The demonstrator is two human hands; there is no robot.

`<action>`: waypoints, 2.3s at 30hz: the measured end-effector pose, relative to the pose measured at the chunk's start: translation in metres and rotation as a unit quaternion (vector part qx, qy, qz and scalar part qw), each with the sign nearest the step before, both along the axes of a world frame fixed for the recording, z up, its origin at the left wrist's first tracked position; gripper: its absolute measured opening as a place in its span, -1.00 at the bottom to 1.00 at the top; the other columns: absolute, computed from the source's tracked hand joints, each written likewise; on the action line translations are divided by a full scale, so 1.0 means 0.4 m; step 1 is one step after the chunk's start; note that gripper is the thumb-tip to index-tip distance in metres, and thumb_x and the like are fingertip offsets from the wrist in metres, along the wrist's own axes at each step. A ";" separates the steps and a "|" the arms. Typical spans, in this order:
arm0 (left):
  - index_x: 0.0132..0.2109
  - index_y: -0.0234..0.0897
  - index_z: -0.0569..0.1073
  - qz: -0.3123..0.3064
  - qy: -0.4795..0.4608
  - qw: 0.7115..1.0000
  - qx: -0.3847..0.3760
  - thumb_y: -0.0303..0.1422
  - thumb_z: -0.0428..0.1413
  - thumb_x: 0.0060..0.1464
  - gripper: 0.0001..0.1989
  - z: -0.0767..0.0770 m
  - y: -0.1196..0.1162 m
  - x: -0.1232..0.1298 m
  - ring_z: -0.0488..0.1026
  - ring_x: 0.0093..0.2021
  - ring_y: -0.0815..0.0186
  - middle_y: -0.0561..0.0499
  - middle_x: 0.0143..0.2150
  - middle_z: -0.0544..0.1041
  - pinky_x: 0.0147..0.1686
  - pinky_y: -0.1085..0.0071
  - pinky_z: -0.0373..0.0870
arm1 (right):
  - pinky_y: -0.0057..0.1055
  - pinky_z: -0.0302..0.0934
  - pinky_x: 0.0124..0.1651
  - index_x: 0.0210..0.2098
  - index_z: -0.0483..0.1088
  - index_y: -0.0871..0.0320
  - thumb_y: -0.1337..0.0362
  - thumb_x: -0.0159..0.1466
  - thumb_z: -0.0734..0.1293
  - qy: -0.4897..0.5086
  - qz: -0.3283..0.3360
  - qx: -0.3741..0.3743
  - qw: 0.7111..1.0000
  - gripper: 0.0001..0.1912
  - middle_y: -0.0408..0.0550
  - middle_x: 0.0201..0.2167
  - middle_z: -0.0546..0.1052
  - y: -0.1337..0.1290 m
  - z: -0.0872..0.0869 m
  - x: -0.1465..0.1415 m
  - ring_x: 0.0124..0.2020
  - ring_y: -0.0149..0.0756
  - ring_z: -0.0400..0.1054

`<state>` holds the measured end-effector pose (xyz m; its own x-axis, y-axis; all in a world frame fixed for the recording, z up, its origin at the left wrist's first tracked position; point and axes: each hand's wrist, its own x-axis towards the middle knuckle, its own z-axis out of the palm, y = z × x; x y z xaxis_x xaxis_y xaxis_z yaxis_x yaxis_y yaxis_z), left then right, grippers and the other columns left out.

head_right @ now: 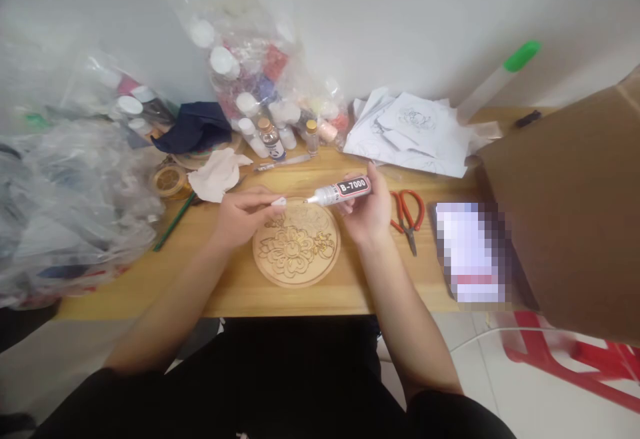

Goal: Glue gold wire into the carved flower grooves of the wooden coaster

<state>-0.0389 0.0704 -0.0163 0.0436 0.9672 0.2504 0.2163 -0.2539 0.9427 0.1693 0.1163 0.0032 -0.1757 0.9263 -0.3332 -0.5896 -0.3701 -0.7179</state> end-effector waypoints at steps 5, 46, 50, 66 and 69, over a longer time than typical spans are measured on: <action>-0.23 -0.18 0.64 0.002 0.001 0.998 0.058 -0.30 0.29 0.04 -0.87 0.009 -0.017 0.017 0.55 -0.34 0.38 0.00 -0.33 0.63 -0.33 0.44 0.48 | -0.55 -0.08 -0.70 -0.65 0.38 0.15 -0.07 0.31 0.21 -0.012 0.013 -0.021 1.000 -0.45 -0.24 -0.86 0.14 -0.002 -0.011 -0.021 -0.80 -0.52 0.02; -0.40 -0.26 0.52 -0.033 0.048 0.984 0.165 -0.42 0.17 0.13 -0.86 0.039 -0.035 0.016 0.59 -0.20 0.31 -0.08 -0.16 0.66 -0.15 0.31 0.51 | -0.53 -0.08 -0.68 -0.63 0.39 0.12 -0.08 0.29 0.23 -0.063 0.054 -0.001 0.997 -0.48 -0.25 -0.85 0.16 -0.013 -0.013 -0.038 -0.80 -0.52 0.01; -0.40 -0.26 0.52 -0.033 0.066 0.981 0.177 -0.42 0.16 0.14 -0.86 0.038 -0.035 0.017 0.59 -0.21 0.32 -0.08 -0.16 0.66 -0.16 0.32 0.51 | -0.53 -0.09 -0.69 -0.64 0.40 0.12 -0.09 0.26 0.26 -0.066 0.050 0.002 0.997 -0.49 -0.25 -0.85 0.16 -0.013 -0.012 -0.038 -0.80 -0.52 0.01; -0.28 -0.26 0.55 0.018 0.169 0.974 0.147 -0.40 0.17 0.15 -0.93 0.028 -0.025 -0.009 0.55 -0.16 0.30 -0.04 -0.19 0.63 -0.11 0.30 0.47 | -0.55 -0.06 -0.71 -0.62 0.41 0.12 -0.06 0.25 0.29 -0.142 -0.030 0.064 0.987 -0.54 -0.20 -0.80 0.25 -0.016 0.001 -0.043 -0.75 -0.51 0.10; -0.22 -0.25 0.55 0.014 0.183 0.972 0.146 -0.39 0.16 0.18 -0.92 0.022 -0.022 -0.013 0.54 -0.14 0.29 -0.03 -0.17 0.62 -0.09 0.28 0.46 | -0.54 -0.05 -0.71 -0.60 0.41 0.10 -0.08 0.23 0.31 -0.153 -0.027 0.072 0.985 -0.55 -0.21 -0.78 0.25 -0.015 0.001 -0.043 -0.73 -0.51 0.11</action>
<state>-0.0441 0.0615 -0.0077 0.1560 0.8596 0.4866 0.5352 -0.4876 0.6898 0.1520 0.1103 0.0037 -0.0354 0.9731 -0.2277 -0.3533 -0.2253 -0.9080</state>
